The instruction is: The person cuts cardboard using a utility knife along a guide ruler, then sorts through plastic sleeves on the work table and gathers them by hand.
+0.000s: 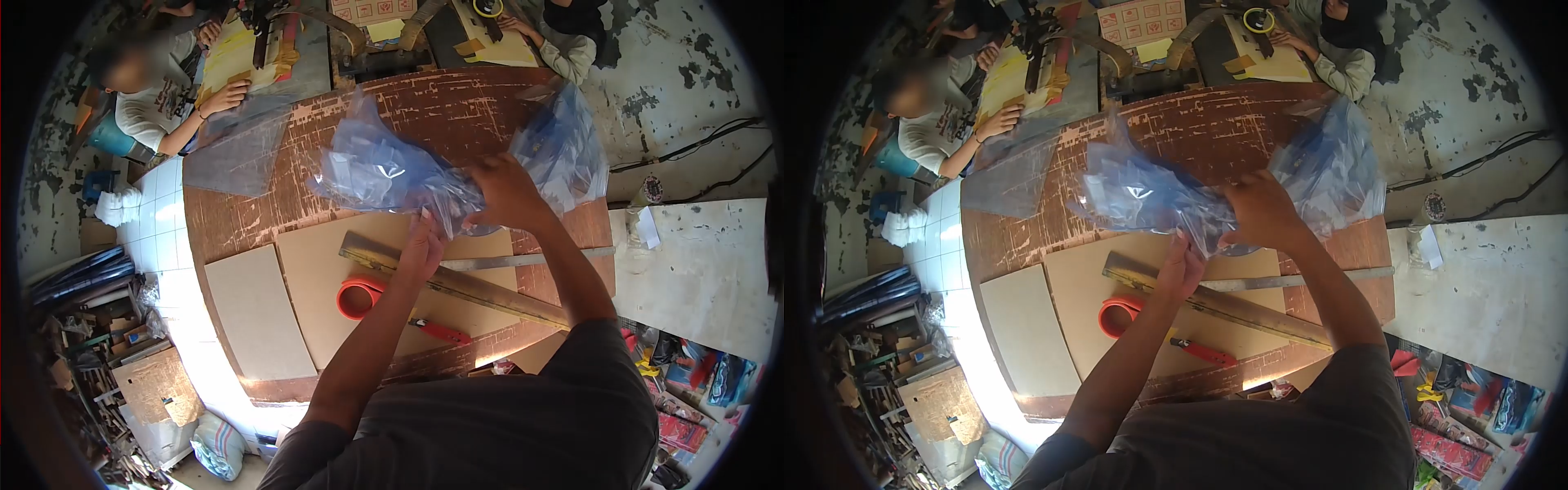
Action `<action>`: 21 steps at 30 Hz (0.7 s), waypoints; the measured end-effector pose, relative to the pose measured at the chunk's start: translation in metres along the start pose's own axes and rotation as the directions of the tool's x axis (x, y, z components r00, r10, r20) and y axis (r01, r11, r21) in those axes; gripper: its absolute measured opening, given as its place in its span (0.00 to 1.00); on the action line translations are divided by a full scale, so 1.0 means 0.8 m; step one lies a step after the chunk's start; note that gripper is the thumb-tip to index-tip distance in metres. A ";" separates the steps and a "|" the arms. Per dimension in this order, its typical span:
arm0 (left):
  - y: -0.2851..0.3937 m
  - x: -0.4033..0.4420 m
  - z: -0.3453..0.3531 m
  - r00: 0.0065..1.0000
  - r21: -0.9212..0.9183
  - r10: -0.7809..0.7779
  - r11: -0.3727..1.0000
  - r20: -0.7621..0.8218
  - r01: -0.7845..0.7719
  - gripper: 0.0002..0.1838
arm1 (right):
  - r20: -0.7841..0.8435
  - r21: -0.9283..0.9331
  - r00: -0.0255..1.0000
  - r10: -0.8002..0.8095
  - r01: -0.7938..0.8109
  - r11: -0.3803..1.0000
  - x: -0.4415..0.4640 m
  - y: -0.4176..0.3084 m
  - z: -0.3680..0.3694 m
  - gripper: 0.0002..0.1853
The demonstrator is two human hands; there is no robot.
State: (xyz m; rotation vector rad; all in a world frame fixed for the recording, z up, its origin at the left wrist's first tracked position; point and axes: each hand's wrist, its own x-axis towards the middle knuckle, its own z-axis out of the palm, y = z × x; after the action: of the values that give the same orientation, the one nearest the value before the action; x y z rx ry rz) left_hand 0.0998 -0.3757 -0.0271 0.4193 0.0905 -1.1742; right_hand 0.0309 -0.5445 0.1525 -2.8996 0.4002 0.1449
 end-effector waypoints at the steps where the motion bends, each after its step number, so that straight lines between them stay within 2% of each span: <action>1: 0.003 -0.001 0.010 1.000 0.033 0.010 0.999 -0.009 -0.009 0.24 | -0.037 0.027 0.999 0.016 -0.015 1.000 -0.004 -0.001 0.006 0.49; 3: 0.001 0.003 0.003 1.000 0.002 -0.011 1.000 0.023 0.011 0.25 | -0.073 0.053 0.996 0.045 -0.041 0.998 -0.010 -0.001 0.014 0.49; 6: -0.004 0.010 -0.009 0.997 -0.028 -0.026 0.999 0.075 0.029 0.29 | -0.017 0.021 0.997 0.073 -0.073 0.997 -0.007 -0.008 0.020 0.49; 8: -0.005 0.012 -0.010 0.995 -0.031 -0.020 0.999 0.095 0.023 0.30 | 0.008 0.010 0.998 0.070 -0.070 0.998 -0.006 -0.009 0.026 0.53; 11: -0.003 0.009 -0.003 0.997 -0.016 -0.023 1.000 0.073 0.024 0.31 | 0.090 0.043 0.989 0.117 -0.121 0.992 -0.011 -0.015 0.030 0.57; 13: -0.007 0.014 -0.007 0.999 0.115 -0.015 0.993 0.030 0.012 0.31 | 0.094 0.086 0.985 0.147 -0.155 0.984 -0.016 -0.030 0.023 0.57; 15: -0.007 0.010 -0.003 0.999 0.066 -0.032 0.997 0.018 0.031 0.30 | 0.103 0.127 0.977 0.187 -0.200 0.972 -0.020 -0.037 0.029 0.57; 17: -0.006 0.008 0.005 0.998 0.013 -0.056 0.998 0.013 0.056 0.30 | -0.033 0.049 0.971 0.238 -0.236 0.970 -0.023 -0.036 0.052 0.50; 18: -0.004 0.009 0.003 0.998 0.080 -0.051 0.996 0.026 0.049 0.25 | -0.032 0.050 0.970 0.240 -0.238 0.970 -0.026 -0.035 0.062 0.50; 19: -0.001 0.010 0.001 0.998 0.149 -0.045 0.988 0.041 0.039 0.21 | -0.111 0.033 0.960 0.258 -0.256 0.966 -0.028 -0.035 0.070 0.46; 20: -0.001 0.010 0.000 0.998 0.150 -0.042 0.988 0.043 0.035 0.21 | -0.190 0.015 0.944 0.270 -0.272 0.962 -0.027 -0.035 0.076 0.41; 21: -0.001 0.009 0.001 0.999 0.101 -0.047 0.994 0.002 0.046 0.21 | -0.190 0.015 0.945 0.267 -0.269 0.963 -0.025 -0.035 0.077 0.41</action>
State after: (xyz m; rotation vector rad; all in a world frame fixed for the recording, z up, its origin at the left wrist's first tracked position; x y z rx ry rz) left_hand 0.1020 -0.3823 -0.0289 0.5059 0.0374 -1.2290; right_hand 0.0149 -0.4995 0.1007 -2.8648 0.8311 -0.0917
